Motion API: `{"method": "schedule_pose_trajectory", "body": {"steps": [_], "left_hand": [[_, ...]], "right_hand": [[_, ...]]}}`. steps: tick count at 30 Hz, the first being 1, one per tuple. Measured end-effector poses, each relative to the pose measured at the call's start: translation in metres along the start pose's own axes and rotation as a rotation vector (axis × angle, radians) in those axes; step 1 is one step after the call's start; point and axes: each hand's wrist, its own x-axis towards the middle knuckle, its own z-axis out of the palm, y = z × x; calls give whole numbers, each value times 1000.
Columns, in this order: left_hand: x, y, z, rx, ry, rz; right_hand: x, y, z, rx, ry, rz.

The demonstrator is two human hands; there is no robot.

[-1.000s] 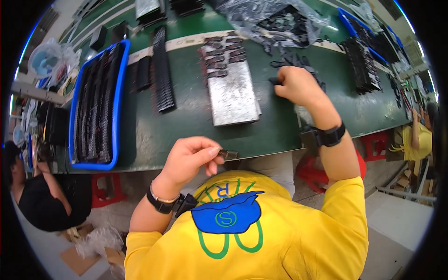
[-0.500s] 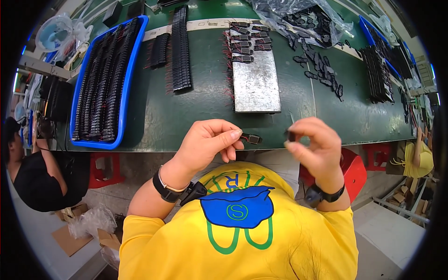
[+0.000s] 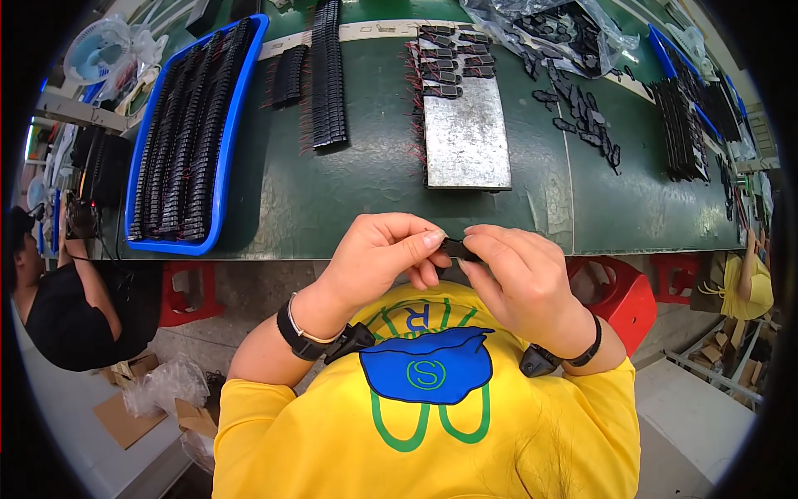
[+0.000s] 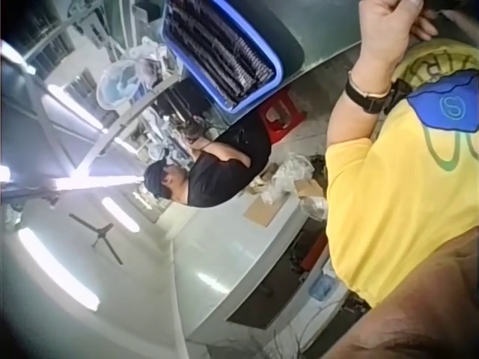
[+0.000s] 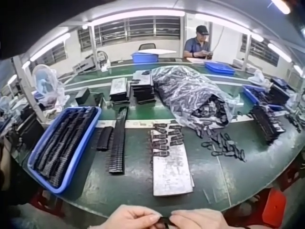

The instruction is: Assemble small electronic or mechanical parts by inserting a green component into a black housing and sorting them into bins.

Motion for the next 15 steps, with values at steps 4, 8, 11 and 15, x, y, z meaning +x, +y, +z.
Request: {"method": "schedule_pose_trajectory", "body": {"steps": [4,8,11,15], "left_hand": [[-1,-1,0,-12,-6,3],[-1,-2,0,-17,-9,6],[-2,-3,0,-16,-14,15],[-3,-4,0,5,-20,46]], "right_hand": [[-1,2,3,-6,34,-22],[-1,2,4,-19,35,-40],[-2,2,6,-12,46,-36],[-3,3,6,14,53,-37]]}}
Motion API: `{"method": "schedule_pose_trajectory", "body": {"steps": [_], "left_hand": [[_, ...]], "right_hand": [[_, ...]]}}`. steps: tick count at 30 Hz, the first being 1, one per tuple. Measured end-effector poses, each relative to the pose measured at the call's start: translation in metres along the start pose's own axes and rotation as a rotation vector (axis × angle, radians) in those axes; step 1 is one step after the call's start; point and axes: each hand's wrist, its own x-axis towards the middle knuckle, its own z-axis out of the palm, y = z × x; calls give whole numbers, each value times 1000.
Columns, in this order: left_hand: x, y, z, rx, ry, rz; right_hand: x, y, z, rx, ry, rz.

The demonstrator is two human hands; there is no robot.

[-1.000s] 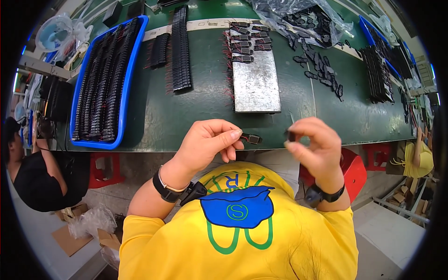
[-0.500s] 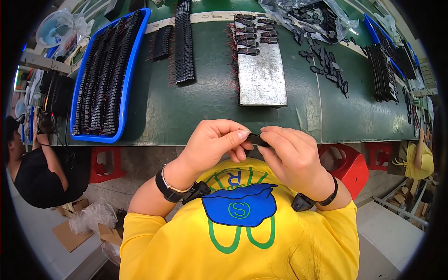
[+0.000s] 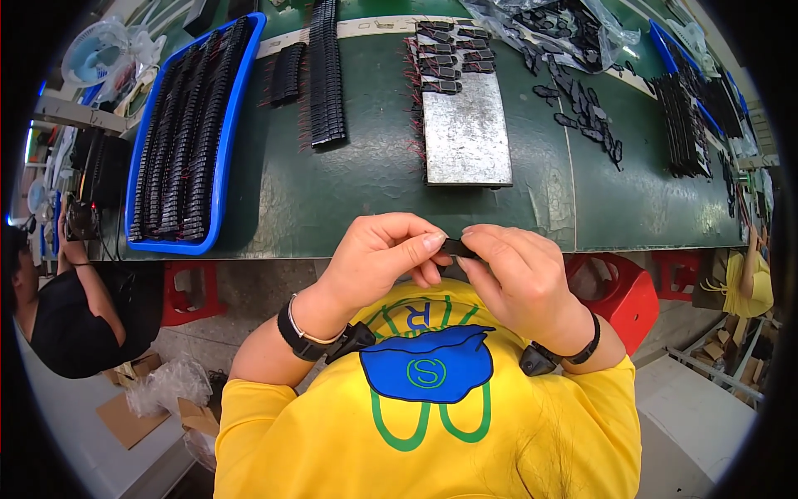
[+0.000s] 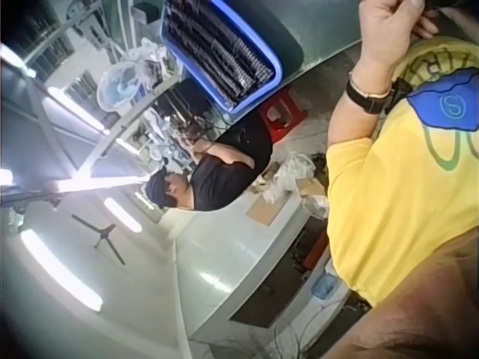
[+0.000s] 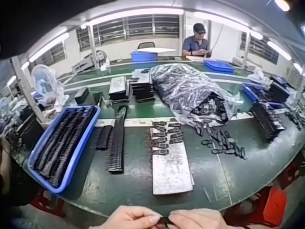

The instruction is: Assemble small electronic or mechanical parts by inserting a green component into a black housing and sorting them into bins.

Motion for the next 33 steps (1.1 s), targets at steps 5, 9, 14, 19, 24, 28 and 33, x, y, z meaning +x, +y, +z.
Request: {"method": "schedule_pose_trajectory", "body": {"steps": [5,9,14,19,24,28,33], "left_hand": [[-2,-1,1,34,-4,37],[-4,1,4,28,-9,48],[-9,6,11,111,32,72],[-10,3,14,183,68,112],[-14,-3,13,253,75,371],[-13,-5,8,377,67,498],[-12,0,6,692,15,660]], "right_hand": [[-2,1,0,21,14,-13],[-3,-1,0,19,18,-1],[-6,-1,1,-20,30,-45],[-5,-1,1,16,57,-49],[-5,6,-5,453,-9,218],[-9,9,-2,597,-80,268],[-10,14,6,533,2,104]]}}
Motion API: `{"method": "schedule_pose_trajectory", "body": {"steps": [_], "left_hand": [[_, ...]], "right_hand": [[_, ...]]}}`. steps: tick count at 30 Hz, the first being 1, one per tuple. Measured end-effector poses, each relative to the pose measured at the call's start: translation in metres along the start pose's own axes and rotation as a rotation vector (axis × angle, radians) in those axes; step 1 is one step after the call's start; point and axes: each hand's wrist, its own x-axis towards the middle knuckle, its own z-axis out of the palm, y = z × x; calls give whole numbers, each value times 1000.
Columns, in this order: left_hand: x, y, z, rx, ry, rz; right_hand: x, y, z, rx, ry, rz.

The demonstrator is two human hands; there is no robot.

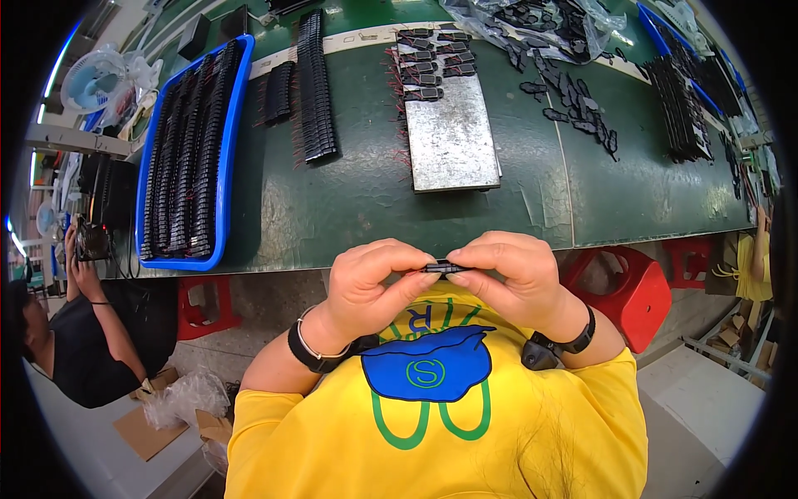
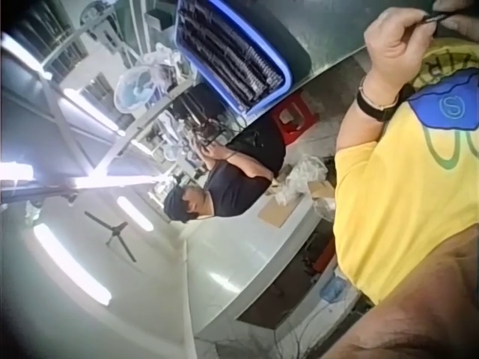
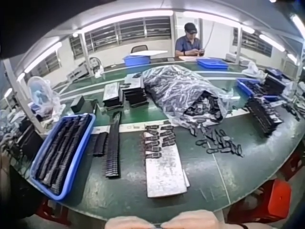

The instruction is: Assemble small electronic or mechanical parts by inserting a green component into a black housing and sorting them into bins.

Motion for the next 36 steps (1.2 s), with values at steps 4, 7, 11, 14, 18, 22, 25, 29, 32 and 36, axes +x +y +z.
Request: {"method": "schedule_pose_trajectory", "body": {"steps": [4,7,11,14,18,22,25,29,32,36], "left_hand": [[6,-1,-3,110,-38,119],[10,-4,-3,127,-53,188],[10,-7,-2,102,-55,227],[6,-7,1,82,-41,192],[-1,-2,7,-17,45,-54],[8,10,1,89,-8,3],[10,15,-1,31,3,-40],[6,11,-5,8,-2,-79],[0,11,0,-192,50,-202],[-2,10,-1,-376,100,-280]], "right_hand": [[0,2,3,7,26,-44],[1,1,4,10,42,-66],[1,1,5,-13,54,-85],[-1,2,3,21,-4,-15],[-12,12,7,281,-4,201],[-15,13,11,520,38,372],[-17,14,12,561,50,402],[-19,15,13,524,47,381],[-19,14,13,517,35,373],[-20,12,13,571,76,381]]}}
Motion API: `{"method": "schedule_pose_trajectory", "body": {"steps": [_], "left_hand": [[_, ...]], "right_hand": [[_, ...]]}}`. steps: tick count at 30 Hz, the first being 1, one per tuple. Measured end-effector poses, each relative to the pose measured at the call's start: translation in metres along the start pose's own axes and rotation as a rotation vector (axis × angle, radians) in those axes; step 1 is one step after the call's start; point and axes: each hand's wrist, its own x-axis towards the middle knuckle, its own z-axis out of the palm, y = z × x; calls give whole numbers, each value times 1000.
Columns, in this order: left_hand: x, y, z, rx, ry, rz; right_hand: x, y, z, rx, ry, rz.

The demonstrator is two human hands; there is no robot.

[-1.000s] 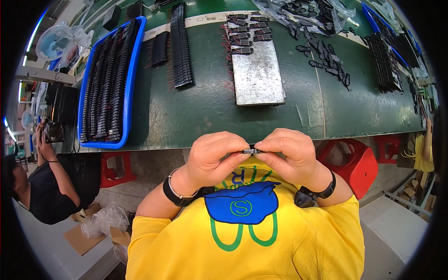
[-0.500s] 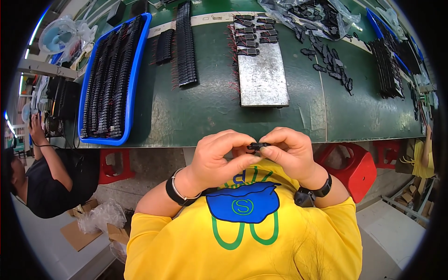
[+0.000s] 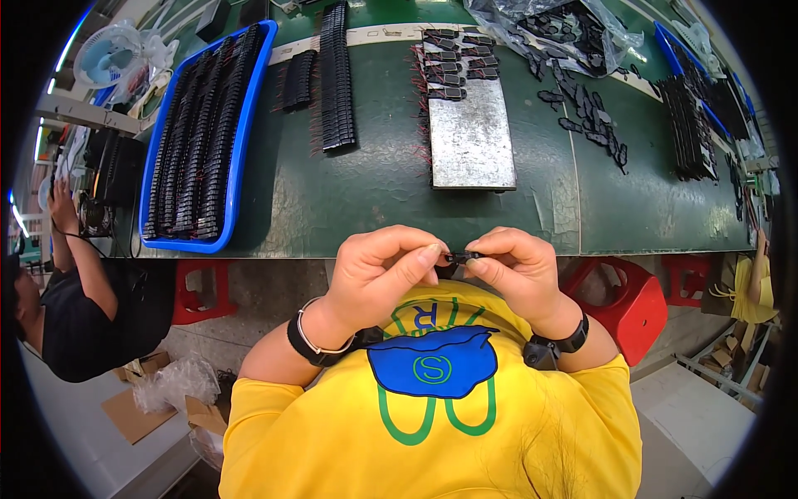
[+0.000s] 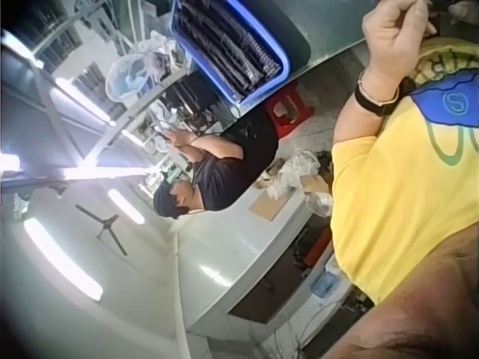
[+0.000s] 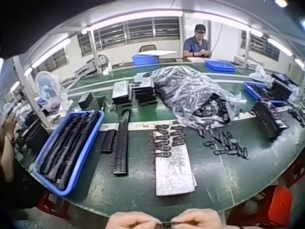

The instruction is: Assemble small electronic or mechanical parts by inserting a green component into a black housing and sorting them into bins.

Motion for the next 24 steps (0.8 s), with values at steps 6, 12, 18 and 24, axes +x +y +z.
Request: {"method": "schedule_pose_trajectory", "body": {"steps": [6,12,18,24], "left_hand": [[7,5,1,-3,70,78],[6,5,-4,406,-99,178],[2,1,4,338,-21,156],[17,12,3,575,-117,322]], "right_hand": [[0,0,-2,-53,-28,-21],[-1,3,-2,-99,-36,-55],[-3,2,-3,-107,-18,-42],[4,-7,-4,-410,-46,-221]]}}
